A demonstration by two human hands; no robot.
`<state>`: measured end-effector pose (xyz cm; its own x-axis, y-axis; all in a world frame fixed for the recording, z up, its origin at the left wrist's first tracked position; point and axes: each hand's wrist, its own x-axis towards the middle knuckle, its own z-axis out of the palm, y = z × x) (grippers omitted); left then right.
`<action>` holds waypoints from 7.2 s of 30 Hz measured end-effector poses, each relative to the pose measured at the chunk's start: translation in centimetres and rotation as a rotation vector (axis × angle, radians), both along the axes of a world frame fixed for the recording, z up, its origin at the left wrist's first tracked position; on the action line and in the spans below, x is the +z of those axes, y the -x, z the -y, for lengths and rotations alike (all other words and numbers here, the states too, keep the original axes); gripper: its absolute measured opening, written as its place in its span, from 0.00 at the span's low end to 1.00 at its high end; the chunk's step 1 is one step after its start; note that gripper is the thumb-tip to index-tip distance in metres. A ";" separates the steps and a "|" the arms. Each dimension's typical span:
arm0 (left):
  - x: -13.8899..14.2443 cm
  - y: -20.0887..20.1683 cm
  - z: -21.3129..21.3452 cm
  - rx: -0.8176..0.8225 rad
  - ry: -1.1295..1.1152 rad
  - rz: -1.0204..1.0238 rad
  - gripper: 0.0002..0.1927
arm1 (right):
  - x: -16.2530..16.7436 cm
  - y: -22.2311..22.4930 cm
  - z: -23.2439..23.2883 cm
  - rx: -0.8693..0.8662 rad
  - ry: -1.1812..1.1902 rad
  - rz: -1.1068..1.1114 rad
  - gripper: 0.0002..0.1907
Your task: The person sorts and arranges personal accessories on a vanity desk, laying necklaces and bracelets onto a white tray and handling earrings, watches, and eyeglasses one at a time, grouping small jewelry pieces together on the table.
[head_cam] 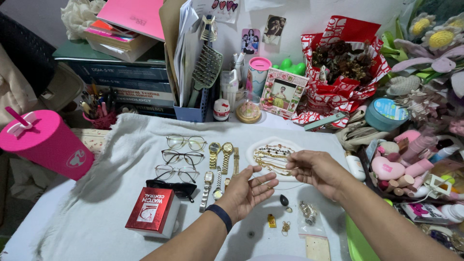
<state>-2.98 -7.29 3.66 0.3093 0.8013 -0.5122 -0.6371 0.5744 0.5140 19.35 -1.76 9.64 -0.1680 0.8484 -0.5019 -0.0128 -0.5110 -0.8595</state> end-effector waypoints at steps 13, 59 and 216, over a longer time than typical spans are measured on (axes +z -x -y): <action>-0.6 -0.1 0.3 -0.080 0.125 0.199 0.16 | 0.3 -0.9 -0.8 -0.152 -0.019 -0.112 0.09; -1.9 -0.4 -0.8 -0.066 0.088 -0.004 0.19 | -1.7 -4.4 -3.3 -0.294 -0.060 -0.163 0.06; -4.0 -4.0 -10.5 -0.342 -0.755 -1.644 0.14 | -9.8 -2.6 -4.7 0.266 -0.423 1.060 0.09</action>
<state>1.00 3.17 -0.36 0.1071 0.9937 -0.0332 0.7963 -0.0657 0.6013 21.91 2.90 -0.16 -0.0319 0.9825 -0.1833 0.8763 -0.0607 -0.4779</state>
